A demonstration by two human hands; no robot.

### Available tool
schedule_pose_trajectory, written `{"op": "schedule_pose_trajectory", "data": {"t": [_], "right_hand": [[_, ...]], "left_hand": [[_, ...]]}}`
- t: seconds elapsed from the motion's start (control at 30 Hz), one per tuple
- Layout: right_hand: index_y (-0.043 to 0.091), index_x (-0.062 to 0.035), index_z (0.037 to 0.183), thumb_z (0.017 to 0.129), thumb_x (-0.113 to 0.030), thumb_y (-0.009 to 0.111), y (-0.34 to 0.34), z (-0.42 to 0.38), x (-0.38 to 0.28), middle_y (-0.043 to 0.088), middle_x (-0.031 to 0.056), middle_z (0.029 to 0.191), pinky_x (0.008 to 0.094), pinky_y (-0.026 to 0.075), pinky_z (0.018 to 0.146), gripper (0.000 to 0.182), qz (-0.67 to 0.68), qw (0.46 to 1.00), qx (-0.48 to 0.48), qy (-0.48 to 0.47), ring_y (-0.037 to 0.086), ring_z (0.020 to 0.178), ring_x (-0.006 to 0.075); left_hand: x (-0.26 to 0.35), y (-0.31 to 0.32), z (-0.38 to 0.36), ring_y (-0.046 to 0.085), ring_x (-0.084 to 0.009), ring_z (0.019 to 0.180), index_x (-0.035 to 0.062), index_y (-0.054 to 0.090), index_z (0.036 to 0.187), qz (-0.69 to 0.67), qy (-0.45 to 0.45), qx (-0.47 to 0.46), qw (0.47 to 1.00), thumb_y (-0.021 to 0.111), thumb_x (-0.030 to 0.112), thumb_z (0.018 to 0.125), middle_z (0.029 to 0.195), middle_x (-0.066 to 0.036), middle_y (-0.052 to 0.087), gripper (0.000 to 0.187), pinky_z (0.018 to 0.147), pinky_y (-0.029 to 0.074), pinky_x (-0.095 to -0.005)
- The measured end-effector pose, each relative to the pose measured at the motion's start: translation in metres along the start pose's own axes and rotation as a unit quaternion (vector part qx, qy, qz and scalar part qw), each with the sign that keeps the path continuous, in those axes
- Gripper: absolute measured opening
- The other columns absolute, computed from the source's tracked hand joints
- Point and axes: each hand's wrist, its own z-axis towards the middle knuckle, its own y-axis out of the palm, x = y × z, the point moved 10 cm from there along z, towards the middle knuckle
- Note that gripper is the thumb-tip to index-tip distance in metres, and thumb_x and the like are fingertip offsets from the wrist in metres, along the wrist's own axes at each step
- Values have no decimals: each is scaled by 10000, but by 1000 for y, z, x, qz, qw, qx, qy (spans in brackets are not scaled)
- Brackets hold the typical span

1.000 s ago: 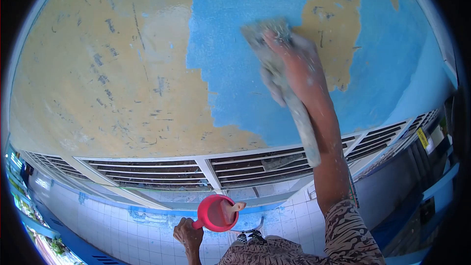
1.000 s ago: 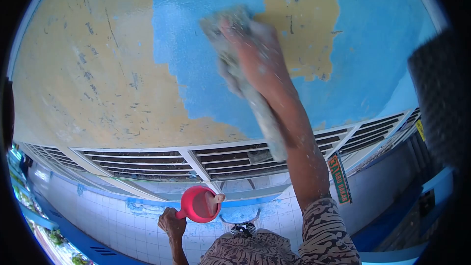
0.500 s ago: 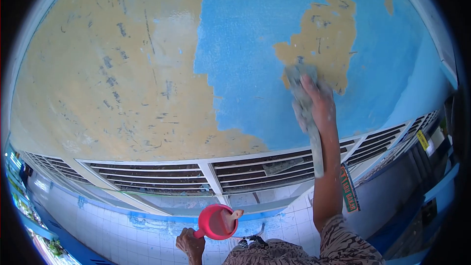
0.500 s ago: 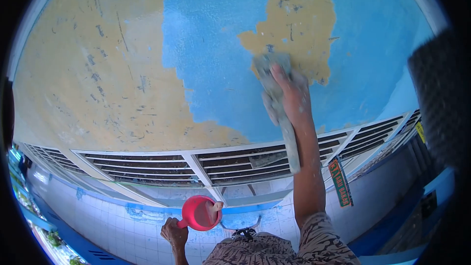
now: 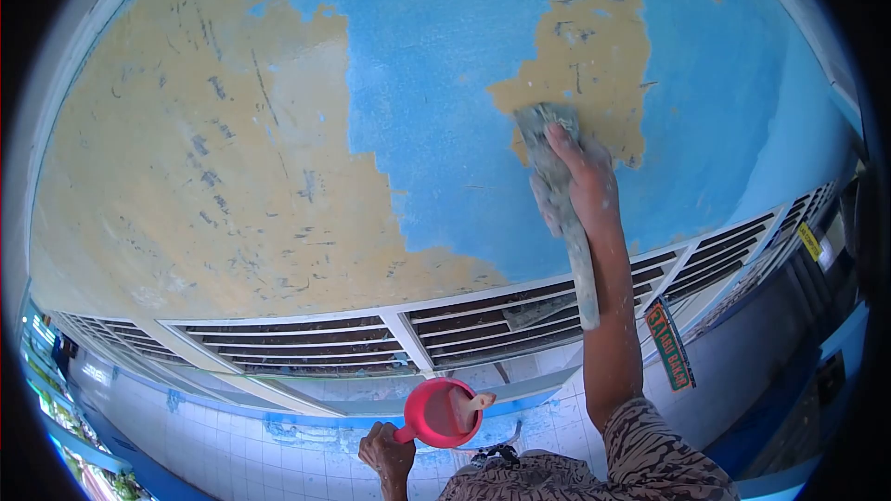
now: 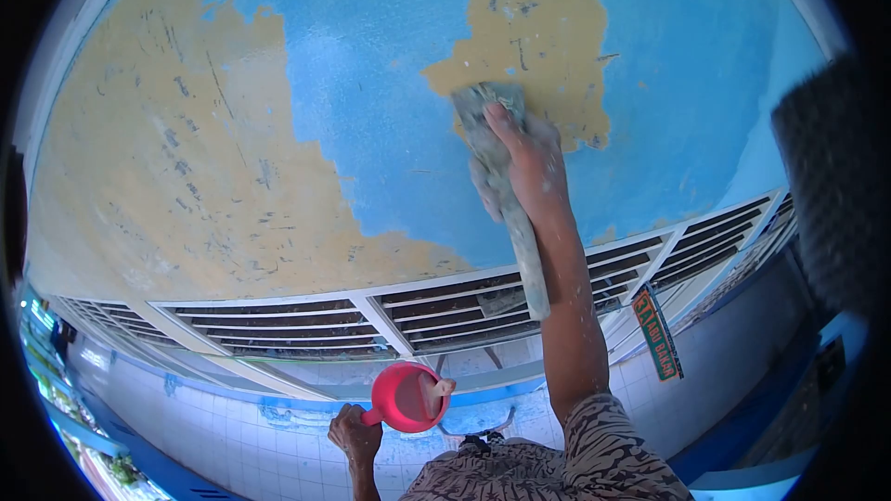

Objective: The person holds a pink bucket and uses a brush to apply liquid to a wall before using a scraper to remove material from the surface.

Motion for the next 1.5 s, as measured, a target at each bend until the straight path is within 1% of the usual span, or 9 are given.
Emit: {"op": "schedule_pose_trajectory", "data": {"t": [0.33,0.53,0.8,1.0,1.1,1.23,1.43,1.47,1.5], "right_hand": [[615,-31,944,973,-450,639,-24,-17,49,579,90,566,309,341,300,421,45,998,-12,49,485,341,170],[615,-22,962,958,-444,650,20,17,-71,571,71,585,291,350,332,424,50,995,-53,-65,482,362,148],[512,41,1258,886,-98,715,-38,-74,-54,625,172,807,262,456,379,446,163,969,-154,-104,597,587,165],[550,66,1089,966,-90,613,-87,-97,-50,629,110,753,277,458,362,209,344,808,-430,-209,559,475,149],[573,57,948,1024,-225,577,-105,-51,54,606,112,679,262,423,334,292,-7,994,-32,100,587,486,127],[606,89,965,961,-159,667,-117,-78,74,644,130,692,286,462,371,256,156,966,-122,164,562,438,170],[607,59,906,973,-177,647,-73,-93,-10,622,136,692,287,449,366,249,314,859,-379,-143,572,454,157],[608,51,872,964,-166,656,-84,-60,36,614,133,682,285,446,373,241,35,980,-188,-56,567,452,157],[610,43,838,954,-155,666,-124,-50,62,606,129,672,283,442,379,237,-250,967,23,37,562,451,157]], "left_hand": [[26,0,-4,606,-371,591,81,584,582,-20,38,-22,999,796,259,727,661,-80,584,312,531,391,-500],[40,3,-4,601,-368,589,84,575,578,4,66,-37,997,815,282,714,656,-80,577,339,525,379,-498],[21,5,-11,594,-372,578,88,559,572,-1,32,-20,999,827,317,723,651,-87,570,383,522,377,-509],[11,12,-3,570,-380,604,89,559,577,29,26,-62,997,799,303,715,663,-88,557,350,567,380,-504],[20,8,2,575,-377,617,82,573,592,41,49,-56,996,790,276,722,671,-84,562,319,572,387,-500],[22,12,5,582,-382,640,82,585,605,26,21,-69,997,781,253,729,700,-80,582,289,584,398,-505],[26,20,-9,585,-382,643,80,593,614,26,12,-104,994,779,226,714,716,-78,595,257,585,405,-492],[31,18,-10,584,-379,635,79,594,614,22,33,-96,995,781,220,710,711,-80,594,253,585,406,-489],[37,17,-10,582,-376,627,77,595,614,16,53,-86,995,782,214,706,707,-81,592,249,585,408,-485]]}}
